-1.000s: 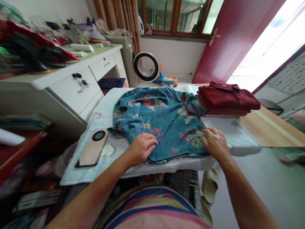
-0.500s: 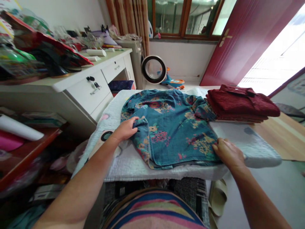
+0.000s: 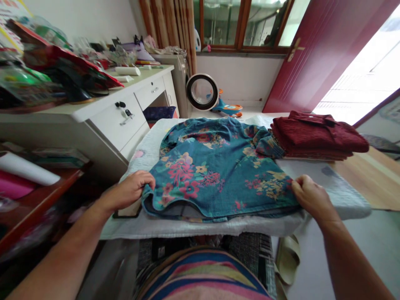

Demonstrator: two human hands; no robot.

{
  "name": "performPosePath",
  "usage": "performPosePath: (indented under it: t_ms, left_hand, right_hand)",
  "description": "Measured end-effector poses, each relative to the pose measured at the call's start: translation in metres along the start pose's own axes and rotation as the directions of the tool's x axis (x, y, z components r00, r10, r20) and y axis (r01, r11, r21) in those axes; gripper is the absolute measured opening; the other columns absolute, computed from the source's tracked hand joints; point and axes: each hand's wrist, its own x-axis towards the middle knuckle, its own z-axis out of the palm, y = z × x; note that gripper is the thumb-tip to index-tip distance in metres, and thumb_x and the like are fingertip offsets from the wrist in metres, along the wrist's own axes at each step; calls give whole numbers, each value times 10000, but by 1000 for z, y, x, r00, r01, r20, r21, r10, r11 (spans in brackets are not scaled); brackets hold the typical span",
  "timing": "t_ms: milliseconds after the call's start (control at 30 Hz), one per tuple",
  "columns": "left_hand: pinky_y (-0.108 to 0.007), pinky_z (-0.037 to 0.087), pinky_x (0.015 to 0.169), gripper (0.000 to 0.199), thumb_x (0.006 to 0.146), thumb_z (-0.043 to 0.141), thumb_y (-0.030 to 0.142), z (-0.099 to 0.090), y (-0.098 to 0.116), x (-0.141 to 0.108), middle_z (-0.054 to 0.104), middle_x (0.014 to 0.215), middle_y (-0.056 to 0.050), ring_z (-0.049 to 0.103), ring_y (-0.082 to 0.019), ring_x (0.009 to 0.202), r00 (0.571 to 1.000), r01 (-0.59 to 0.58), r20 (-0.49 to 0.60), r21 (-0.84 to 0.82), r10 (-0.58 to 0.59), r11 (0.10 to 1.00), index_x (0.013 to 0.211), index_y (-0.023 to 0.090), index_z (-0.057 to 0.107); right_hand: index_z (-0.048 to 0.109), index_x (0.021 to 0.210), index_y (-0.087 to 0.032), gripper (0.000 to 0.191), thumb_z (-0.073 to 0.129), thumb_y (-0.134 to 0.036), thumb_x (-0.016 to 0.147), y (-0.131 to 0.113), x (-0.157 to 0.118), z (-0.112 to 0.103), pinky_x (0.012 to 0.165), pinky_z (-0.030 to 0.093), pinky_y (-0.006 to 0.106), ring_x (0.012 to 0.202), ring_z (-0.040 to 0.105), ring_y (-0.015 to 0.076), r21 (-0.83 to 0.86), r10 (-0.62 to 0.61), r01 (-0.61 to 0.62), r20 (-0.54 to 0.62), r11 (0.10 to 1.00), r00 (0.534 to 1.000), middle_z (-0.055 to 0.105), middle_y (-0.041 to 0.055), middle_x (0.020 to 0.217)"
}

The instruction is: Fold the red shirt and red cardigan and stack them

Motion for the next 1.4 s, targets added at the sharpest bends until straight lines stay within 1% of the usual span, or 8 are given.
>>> performPosePath:
  t_ms: [267, 367, 567, 767, 1000, 1133, 1267, 1400]
  left_hand:
    - [-310, 514, 885, 609, 626, 419, 195, 1, 1, 6, 735, 1038, -43, 658, -261, 1006, 947, 181, 263, 41, -185, 983, 1175, 219, 681]
    - [-328, 516, 874, 591, 684, 425, 256, 0, 4, 15, 737, 972, -66, 660, -280, 991, 945, 187, 242, 156, -221, 970, 1222, 187, 659]
    - [-319, 498, 902, 414, 771, 461, 411, 5, 2, 26, 742, 1030, -31, 663, -271, 997, 962, 92, 241, 160, -129, 983, 1053, 264, 727]
    - [-320, 476, 973, 416, 779, 454, 431, 0, -10, 59, 719, 1118, -37, 647, -256, 1057, 987, 152, -45, -17, -152, 988, 1047, 236, 706]
    - [-299, 434, 1037, 448, 653, 568, 280, -1, -40, 128, 671, 1224, -68, 585, -260, 1192, 903, 375, -226, -5, -367, 927, 1078, 193, 677]
    - [-331, 480, 959, 574, 669, 660, 336, 4, -57, 158, 645, 1265, -166, 586, -329, 1202, 803, 578, -197, 26, -562, 816, 1199, 123, 603]
    - [-364, 515, 842, 806, 622, 755, 483, 8, -70, 174, 628, 1252, -245, 612, -383, 1147, 684, 709, -226, -22, -694, 705, 1272, 76, 507]
    - [-322, 517, 694, 619, 518, 815, 398, 6, -81, 182, 723, 987, -144, 672, -361, 971, 694, 684, -146, -175, -705, 709, 1041, 121, 635]
  right_hand:
    - [557, 979, -231, 240, 548, -402, 811, 12, 0, -6, 618, 394, 275, 679, 608, 194, 258, -37, 15, 80, 966, 996, 644, 14, 753]
    - [572, 978, -227, 201, 519, -361, 838, 21, -5, -10, 627, 389, 281, 694, 593, 188, 152, -17, 19, -17, 988, 1000, 627, 27, 812]
    - [641, 975, -196, 184, 535, -280, 849, 16, -13, -10, 729, 418, 325, 846, 574, 240, -251, -158, 171, 69, 953, 985, 583, 105, 959]
    - [632, 1141, -180, 305, 554, -289, 867, -60, 8, -13, 921, 428, 367, 1082, 547, 273, -95, -460, 460, 23, 883, 888, 578, 133, 1205]
    - [546, 1327, -182, 439, 496, -348, 923, -190, 60, 13, 1068, 345, 430, 1323, 428, 287, 92, -649, 642, 103, 761, 754, 468, 140, 1449]
    - [462, 1411, -181, 508, 444, -413, 960, -235, 91, 49, 1112, 290, 423, 1401, 337, 273, 151, -595, 584, 38, 798, 803, 396, 133, 1518]
    - [433, 1438, -181, 540, 404, -460, 977, -242, 104, 93, 1124, 257, 440, 1420, 302, 279, 134, -486, 476, 59, 869, 872, 388, 129, 1530]
    - [462, 1420, -182, 527, 357, -466, 989, -235, 104, 115, 1126, 236, 440, 1397, 335, 273, 112, -490, 483, 54, 869, 870, 420, 126, 1510]
